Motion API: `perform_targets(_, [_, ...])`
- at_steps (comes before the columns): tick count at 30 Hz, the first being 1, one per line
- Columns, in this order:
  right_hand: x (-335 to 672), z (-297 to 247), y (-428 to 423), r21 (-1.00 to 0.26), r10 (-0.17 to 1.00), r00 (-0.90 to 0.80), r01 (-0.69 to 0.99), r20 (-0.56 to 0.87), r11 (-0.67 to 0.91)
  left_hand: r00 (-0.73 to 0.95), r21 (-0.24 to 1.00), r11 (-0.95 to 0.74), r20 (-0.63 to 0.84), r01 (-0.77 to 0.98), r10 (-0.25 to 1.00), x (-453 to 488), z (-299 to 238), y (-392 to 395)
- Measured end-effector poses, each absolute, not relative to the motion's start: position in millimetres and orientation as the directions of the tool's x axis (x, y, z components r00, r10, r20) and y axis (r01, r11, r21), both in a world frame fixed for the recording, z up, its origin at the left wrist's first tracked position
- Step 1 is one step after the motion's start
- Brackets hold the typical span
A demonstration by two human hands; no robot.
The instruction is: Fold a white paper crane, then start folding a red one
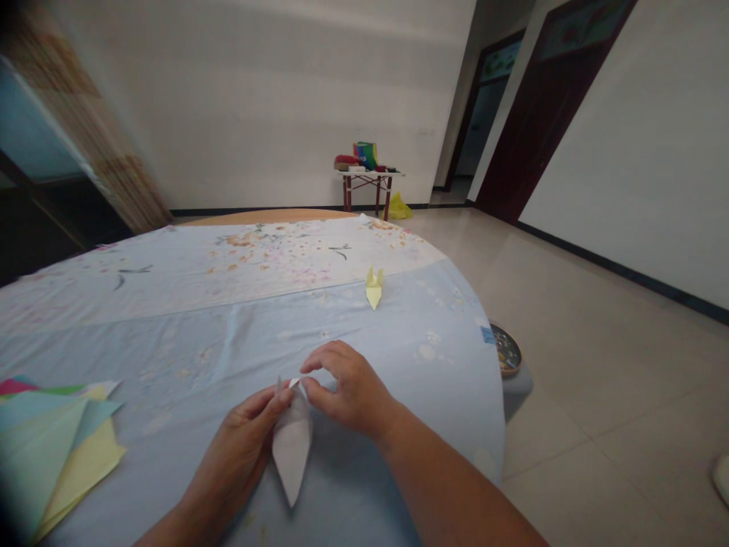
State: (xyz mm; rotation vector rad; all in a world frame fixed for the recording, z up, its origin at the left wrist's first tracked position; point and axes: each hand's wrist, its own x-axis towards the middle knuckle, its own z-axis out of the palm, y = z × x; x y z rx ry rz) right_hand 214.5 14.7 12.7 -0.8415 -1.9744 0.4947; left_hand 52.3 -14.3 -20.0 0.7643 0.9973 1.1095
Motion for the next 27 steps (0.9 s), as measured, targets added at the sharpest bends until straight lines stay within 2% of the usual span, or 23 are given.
perform_targets(11, [214.9,12.1,15.1,-0.640,0.716,-0.420,0.332,0.558,0.693,0.131,0.910,0.259,-0.228,-0.322,0.965,50.4,-23.0,-13.8])
perform_targets(21, [213.7,13.7,13.8,-0.718,0.740,-0.416,0.245,0.529,0.652,0.097,0.944,0.234,-0.217,-0.233,0.971,48.5,-17.5,-14.5])
perform_targets(27, [215.3,15.8,13.9,-0.754,0.759,-0.442,0.236,0.478,0.613,0.084,0.943,0.231,-0.216,-0.241,0.973,49.0,-18.0,-14.9])
